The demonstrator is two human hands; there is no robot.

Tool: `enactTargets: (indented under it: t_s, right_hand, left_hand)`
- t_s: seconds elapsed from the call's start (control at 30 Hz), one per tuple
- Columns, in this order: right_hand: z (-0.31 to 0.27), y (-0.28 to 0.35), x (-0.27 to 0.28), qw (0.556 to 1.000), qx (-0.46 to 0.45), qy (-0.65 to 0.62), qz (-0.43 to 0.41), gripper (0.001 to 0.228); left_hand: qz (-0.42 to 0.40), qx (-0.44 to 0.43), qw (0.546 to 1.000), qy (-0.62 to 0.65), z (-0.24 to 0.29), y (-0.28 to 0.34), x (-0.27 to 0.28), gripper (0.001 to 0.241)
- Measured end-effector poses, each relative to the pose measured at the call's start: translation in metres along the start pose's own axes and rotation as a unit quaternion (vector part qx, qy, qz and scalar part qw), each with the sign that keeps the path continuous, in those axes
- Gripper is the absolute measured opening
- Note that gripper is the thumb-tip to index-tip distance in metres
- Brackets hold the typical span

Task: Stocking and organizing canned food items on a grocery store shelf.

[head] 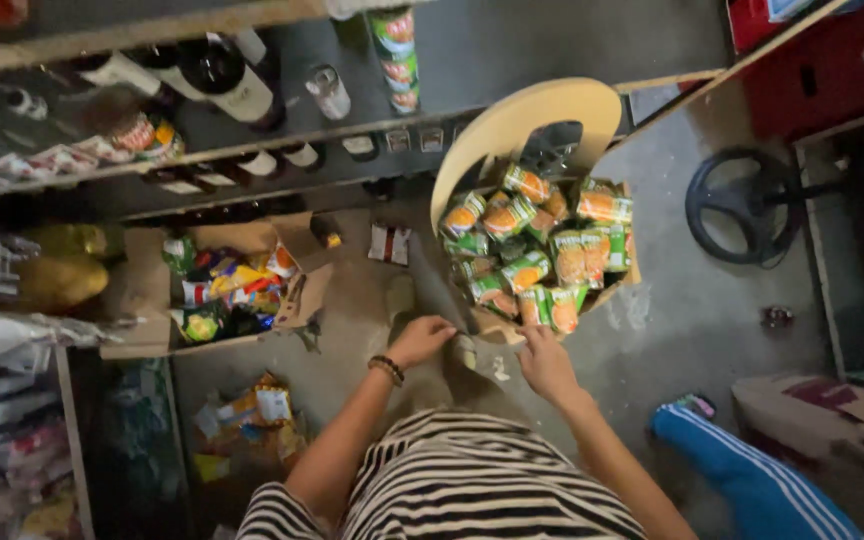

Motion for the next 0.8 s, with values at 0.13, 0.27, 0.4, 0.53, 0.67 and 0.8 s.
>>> enactTargets:
  t_s: [0.13,0.27,0.4,0.53,0.67,0.8]
  right_hand:
    - [-0.025,-0.049,-0.017,0.996,0.076,0.010,0.042,0.036]
    - [-0.053,-0.100,-0.030,1.000,0.014,0.012,0.022,0.039]
    - [-0.057,-0.132,-0.049,0.996,0.042,-0.016,0.076,0.043]
    - [-0.070,-0.122,-0.047,0.995,-0.032,-0.032,0.087,0.039]
    - [-0.058,-0.143,-0.046,0.994,-0.022,-0.058,0.094,0.038]
    - [-0.028,-0.132,-0.046,0.995,-0.082,-0.047,0.035,0.038]
  left_hand:
    - [-0.015,0.034,0.999,0.017,0.006,-0.013,0.038,0.039]
    - [-0.019,0.004,0.994,-0.105,0.000,-0.051,0.048,0.035]
    - [0.057,-0.145,0.963,-0.220,0.052,-0.102,0.056,0.034]
    - [0.074,-0.110,0.960,-0.246,0.085,-0.134,0.036,0.022]
    - [0.096,-0.115,0.955,-0.256,0.107,-0.181,0.032,0.041]
    - [0.077,-0.005,0.942,-0.327,0.104,-0.187,0.022,0.061]
Point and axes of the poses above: each hand's wrist, its own y-axis away from the middle knuckle, its own x-axis out of the back of the hand, z = x × y, the point moved 3 cm from there along -y, towards the middle knuckle, and after that the axes turned 9 degrees about z, right-handed, at the moved point
